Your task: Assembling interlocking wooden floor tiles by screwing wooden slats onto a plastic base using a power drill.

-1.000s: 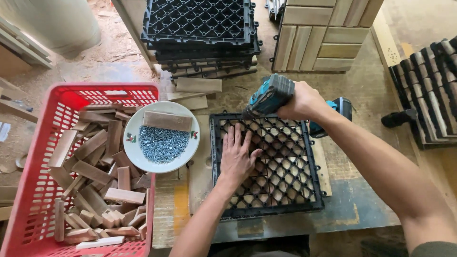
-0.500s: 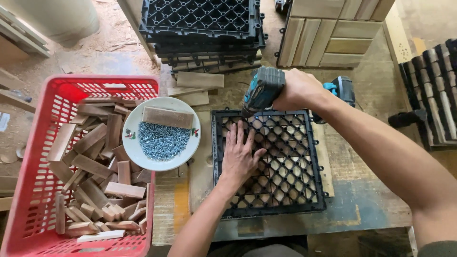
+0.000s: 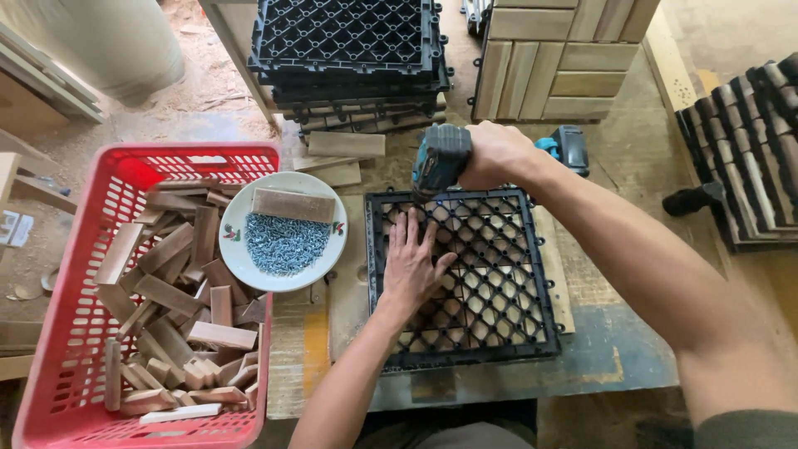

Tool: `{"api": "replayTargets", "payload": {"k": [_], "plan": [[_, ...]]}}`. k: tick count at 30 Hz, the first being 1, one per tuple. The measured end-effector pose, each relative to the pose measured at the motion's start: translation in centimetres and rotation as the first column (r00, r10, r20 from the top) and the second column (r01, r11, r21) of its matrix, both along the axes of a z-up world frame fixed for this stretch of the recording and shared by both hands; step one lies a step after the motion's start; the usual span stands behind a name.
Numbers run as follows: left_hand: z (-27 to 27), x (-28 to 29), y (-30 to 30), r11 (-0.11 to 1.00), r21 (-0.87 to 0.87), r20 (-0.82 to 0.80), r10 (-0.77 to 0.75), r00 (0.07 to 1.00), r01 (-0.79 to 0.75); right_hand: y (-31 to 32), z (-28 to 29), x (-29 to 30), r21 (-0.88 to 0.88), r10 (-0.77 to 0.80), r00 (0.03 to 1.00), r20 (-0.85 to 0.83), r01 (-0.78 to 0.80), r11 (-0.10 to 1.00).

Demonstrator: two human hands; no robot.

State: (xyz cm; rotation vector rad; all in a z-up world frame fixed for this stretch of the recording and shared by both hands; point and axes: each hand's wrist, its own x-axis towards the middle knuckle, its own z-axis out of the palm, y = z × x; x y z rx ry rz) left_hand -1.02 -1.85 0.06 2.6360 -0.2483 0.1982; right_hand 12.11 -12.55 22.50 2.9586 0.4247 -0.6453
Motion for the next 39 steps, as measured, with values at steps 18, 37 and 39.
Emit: {"api": "replayTargets", "payload": {"k": [18, 37, 39], "plan": [[-13.1, 3.1, 22.8, 0.707, 0.088, 0.125, 0.691, 0.712, -0.702, -13.3, -5.6, -12.2, 0.678, -0.477, 0.873, 0.106, 0.287, 0.677], [5.7, -3.3, 7.8, -0.086, -0.935, -0.353, 0.117, 0.928, -0.344, -14.7, -5.8, -17.8, 0.877, -0.369, 0.898, 0.240, -0.038, 0.478], [6.0, -3.0, 5.0, -0.163, -0.927, -0.315, -0.148, 0.937, -0.338, -14.4, -6.0, -17.9, 0.882, -0.386, 0.889, 0.248, -0.042, 0.470]]}}
